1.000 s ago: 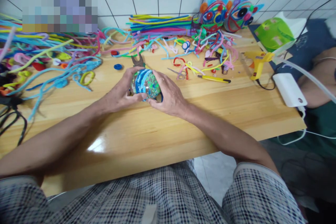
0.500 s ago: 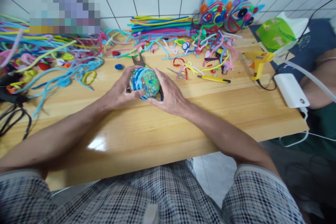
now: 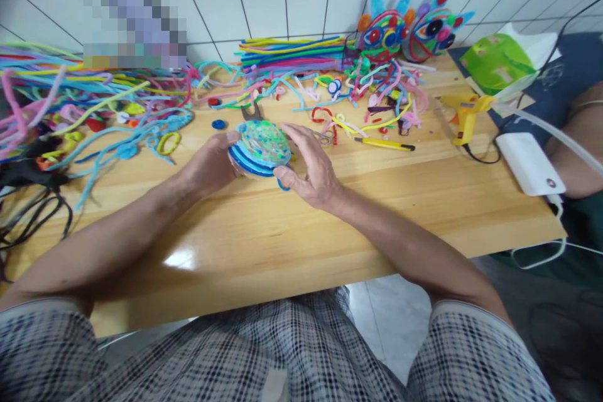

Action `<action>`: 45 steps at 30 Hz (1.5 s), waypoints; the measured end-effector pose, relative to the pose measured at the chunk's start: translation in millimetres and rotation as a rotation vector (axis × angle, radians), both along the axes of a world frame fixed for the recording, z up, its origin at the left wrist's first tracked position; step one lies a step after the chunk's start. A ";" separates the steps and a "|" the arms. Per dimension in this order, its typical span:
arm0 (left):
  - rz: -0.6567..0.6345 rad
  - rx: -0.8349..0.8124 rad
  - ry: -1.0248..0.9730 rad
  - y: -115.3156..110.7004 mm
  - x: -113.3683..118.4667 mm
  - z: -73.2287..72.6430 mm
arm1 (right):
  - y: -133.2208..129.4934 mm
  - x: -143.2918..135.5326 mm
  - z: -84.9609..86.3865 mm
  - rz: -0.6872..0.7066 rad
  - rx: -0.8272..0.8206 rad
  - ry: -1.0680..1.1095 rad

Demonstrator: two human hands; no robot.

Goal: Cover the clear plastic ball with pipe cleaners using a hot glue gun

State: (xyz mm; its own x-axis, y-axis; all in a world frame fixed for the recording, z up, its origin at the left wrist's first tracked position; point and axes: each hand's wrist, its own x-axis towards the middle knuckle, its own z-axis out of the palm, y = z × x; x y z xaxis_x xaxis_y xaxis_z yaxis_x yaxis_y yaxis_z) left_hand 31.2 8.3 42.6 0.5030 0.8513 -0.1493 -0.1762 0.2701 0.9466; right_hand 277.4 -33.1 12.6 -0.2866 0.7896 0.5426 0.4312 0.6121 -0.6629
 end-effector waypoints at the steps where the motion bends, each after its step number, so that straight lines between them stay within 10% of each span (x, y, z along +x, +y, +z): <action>1: -0.003 -0.001 0.000 -1.1 0.2 -0.4 | -0.5 -1.4 0.4 -0.005 -0.014 0.008; 22: 0.008 -0.065 -0.035 -3.7 -6.7 0.9 | -1.2 -11.7 0.3 0.031 -0.130 0.188; 30: -0.021 -0.213 -0.129 -3.3 -7.5 5.8 | -0.6 1.7 7.3 -0.131 0.255 0.075; 45: 0.010 -0.181 -0.161 -11.2 4.5 3.6 | 0.9 7.8 -1.9 -0.048 0.423 -0.191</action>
